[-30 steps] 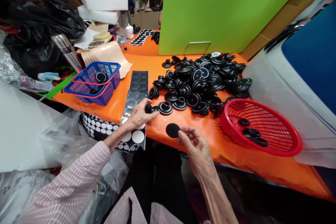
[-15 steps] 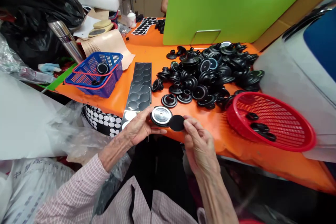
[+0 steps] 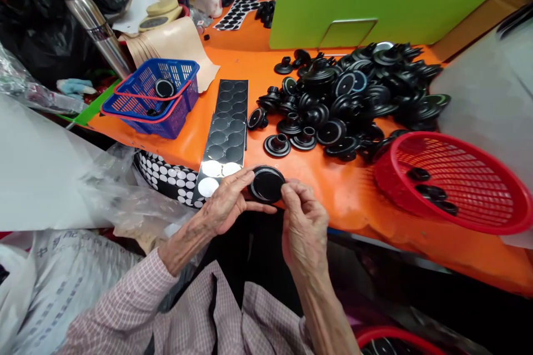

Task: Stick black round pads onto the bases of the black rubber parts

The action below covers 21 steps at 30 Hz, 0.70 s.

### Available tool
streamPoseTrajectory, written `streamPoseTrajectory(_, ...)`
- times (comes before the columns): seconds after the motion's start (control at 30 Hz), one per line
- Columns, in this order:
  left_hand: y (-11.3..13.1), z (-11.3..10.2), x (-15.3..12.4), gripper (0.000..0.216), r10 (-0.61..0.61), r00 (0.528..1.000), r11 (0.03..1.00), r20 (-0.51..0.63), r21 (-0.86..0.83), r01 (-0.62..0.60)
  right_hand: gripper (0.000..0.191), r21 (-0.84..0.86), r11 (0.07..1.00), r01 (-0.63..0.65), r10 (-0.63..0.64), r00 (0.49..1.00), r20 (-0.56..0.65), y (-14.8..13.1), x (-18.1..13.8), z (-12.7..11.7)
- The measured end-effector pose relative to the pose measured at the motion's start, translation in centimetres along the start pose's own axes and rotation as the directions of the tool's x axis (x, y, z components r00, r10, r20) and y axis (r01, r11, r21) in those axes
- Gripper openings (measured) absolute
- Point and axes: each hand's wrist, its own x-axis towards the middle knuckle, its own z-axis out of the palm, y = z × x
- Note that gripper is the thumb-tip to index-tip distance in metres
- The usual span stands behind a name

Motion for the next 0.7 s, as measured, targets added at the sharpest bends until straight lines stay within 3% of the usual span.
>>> streamPoseTrajectory(0.7, -0.48, 0.11, -0.09, 0.021, 0.010, 1.000, 1.000, -0.023, 0.000, -0.010, 0.019, -0.186, 0.974, 0.127, -0.138, 0.989, -0.046, 0.61, 0.06, 0.40)
